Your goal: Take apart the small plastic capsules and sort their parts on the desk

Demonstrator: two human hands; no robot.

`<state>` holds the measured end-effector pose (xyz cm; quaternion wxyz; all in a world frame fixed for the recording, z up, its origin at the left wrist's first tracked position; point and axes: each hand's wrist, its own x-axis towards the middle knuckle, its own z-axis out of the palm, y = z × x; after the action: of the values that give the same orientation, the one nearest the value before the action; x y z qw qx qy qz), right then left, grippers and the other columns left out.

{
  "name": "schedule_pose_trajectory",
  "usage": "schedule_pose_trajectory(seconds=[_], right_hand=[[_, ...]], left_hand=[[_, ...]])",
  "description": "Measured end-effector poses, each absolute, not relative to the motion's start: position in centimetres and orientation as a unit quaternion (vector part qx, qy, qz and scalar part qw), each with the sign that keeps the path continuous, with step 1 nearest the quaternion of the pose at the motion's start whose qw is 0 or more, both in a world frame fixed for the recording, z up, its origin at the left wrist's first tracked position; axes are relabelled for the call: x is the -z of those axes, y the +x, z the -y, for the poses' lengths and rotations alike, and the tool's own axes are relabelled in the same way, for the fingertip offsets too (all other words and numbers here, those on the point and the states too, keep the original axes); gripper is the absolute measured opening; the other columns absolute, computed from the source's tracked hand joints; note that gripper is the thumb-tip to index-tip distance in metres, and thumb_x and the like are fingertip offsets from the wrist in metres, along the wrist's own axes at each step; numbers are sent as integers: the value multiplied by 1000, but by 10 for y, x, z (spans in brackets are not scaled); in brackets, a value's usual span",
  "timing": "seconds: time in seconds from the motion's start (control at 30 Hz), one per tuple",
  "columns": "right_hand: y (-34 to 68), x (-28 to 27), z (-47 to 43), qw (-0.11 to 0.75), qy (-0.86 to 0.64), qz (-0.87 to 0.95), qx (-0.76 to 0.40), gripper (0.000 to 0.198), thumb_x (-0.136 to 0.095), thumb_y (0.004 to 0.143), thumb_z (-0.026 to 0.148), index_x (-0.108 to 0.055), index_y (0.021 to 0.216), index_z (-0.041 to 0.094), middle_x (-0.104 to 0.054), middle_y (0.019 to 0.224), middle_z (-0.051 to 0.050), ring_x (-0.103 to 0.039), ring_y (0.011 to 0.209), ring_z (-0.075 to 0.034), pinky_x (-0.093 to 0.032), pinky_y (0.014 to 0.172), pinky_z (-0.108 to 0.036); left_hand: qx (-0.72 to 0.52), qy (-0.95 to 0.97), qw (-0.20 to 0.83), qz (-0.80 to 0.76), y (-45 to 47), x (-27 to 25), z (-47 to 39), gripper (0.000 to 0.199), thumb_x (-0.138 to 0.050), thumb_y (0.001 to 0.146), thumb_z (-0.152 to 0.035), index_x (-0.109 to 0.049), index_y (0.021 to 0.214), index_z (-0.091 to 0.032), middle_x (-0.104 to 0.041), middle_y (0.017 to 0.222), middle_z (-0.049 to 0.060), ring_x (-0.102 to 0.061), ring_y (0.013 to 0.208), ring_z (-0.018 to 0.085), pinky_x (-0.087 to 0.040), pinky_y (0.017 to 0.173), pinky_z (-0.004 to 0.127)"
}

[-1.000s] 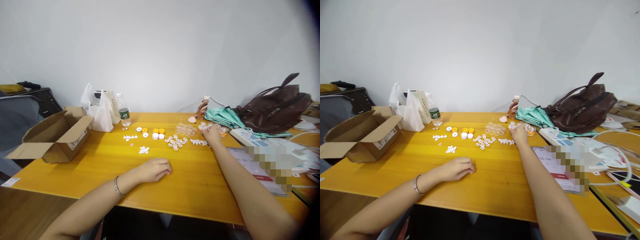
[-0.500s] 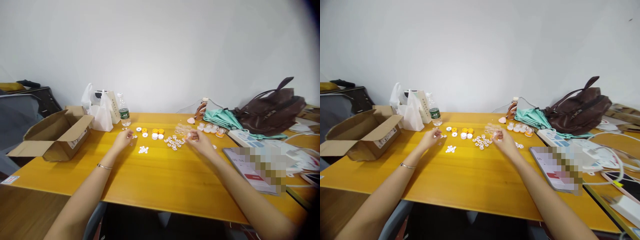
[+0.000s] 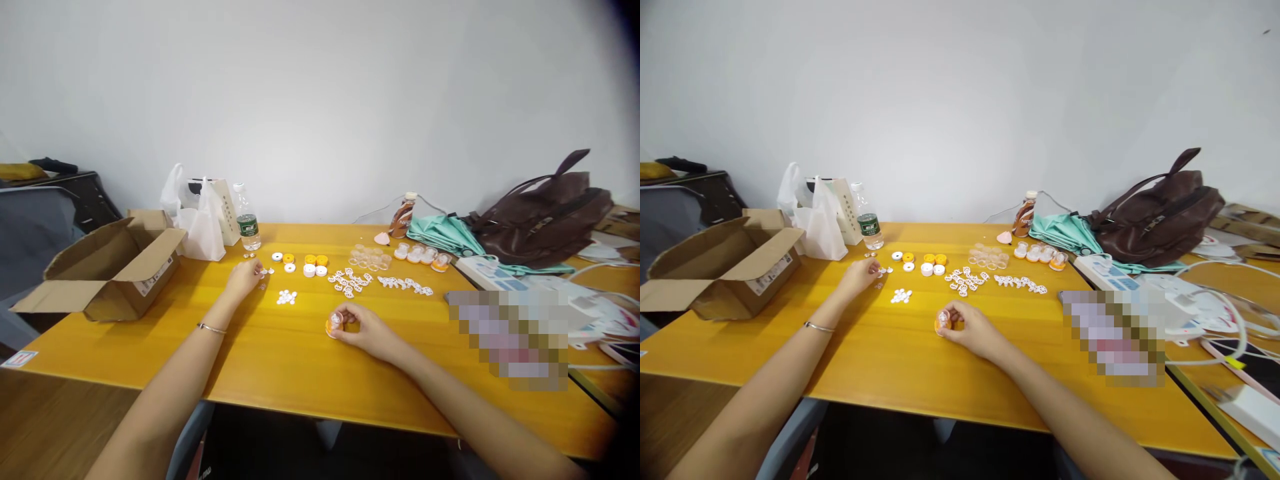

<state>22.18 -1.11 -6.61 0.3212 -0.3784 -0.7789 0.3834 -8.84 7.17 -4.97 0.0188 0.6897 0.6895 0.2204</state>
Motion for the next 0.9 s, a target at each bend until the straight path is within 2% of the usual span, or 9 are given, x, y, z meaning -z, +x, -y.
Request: schedule_pose_trajectory(seconds=[0.13,0.2,0.3,0.37,0.43,0.53,0.73,0.9], right_hand=[[221,76,11,329,-368,772,-400,18,-62,72,32,-54,79,18,-61,81,-2,-55,75,-14,-45,74,-30],[220,80,11,333,-377,770,-393,21,-65,69,34,-54,78,18,-60,81,-2,-54,76,-14,-44,75,-30],[216,84,10,332,-394,773,-370,27,-69,64,36,-53,75,18,-57,76,0,-52,72,-14,-43,69,-29],[213,85,11,327,-403,774,-363,29,-71,62,38,-52,74,18,-54,72,1,-49,68,-13,-42,65,-27],[211,84,11,321,-410,771,-367,32,-71,61,39,-50,72,18,-52,69,3,-46,64,-12,-40,61,-25],[210,83,11,308,-412,765,-387,33,-71,62,40,-48,73,19,-49,65,4,-42,59,-10,-37,56,-23],[208,83,18,313,-427,779,-336,44,-69,62,45,-45,90,21,-49,66,6,-45,58,-11,-36,54,-22],[203,79,23,304,-443,796,-279,28,-58,73,45,-43,81,23,-55,68,4,-50,58,-12,-37,54,-23]], left_hand=[[-276,711,-1,-647,-67,38,-51,18,-49,79,-25,-57,91,-16,-63,93,8,-57,85,19,-41,75,29],[-306,772,52,-555,-46,34,-33,21,-48,81,-33,-58,90,-16,-62,91,6,-56,83,17,-41,76,28],[-230,875,200,-376,-12,34,-6,34,-61,72,-44,-57,93,-18,-61,92,4,-55,83,15,-41,76,25],[-187,892,234,-339,6,40,6,47,-68,62,-49,-56,94,-18,-59,89,3,-54,78,15,-41,70,24],[-172,890,247,-341,17,48,11,51,-70,58,-51,-54,92,-17,-57,83,2,-51,72,14,-39,64,23],[-191,877,255,-361,22,59,11,45,-68,61,-51,-51,85,-17,-55,80,1,-49,70,13,-37,60,21],[-211,860,242,-397,28,70,11,32,-67,63,-37,-46,77,-17,-53,76,-1,-47,66,12,-35,57,21],[-221,847,264,-405,37,72,17,32,-66,63,-39,-46,74,-16,-52,70,-3,-46,61,10,-32,53,20]])
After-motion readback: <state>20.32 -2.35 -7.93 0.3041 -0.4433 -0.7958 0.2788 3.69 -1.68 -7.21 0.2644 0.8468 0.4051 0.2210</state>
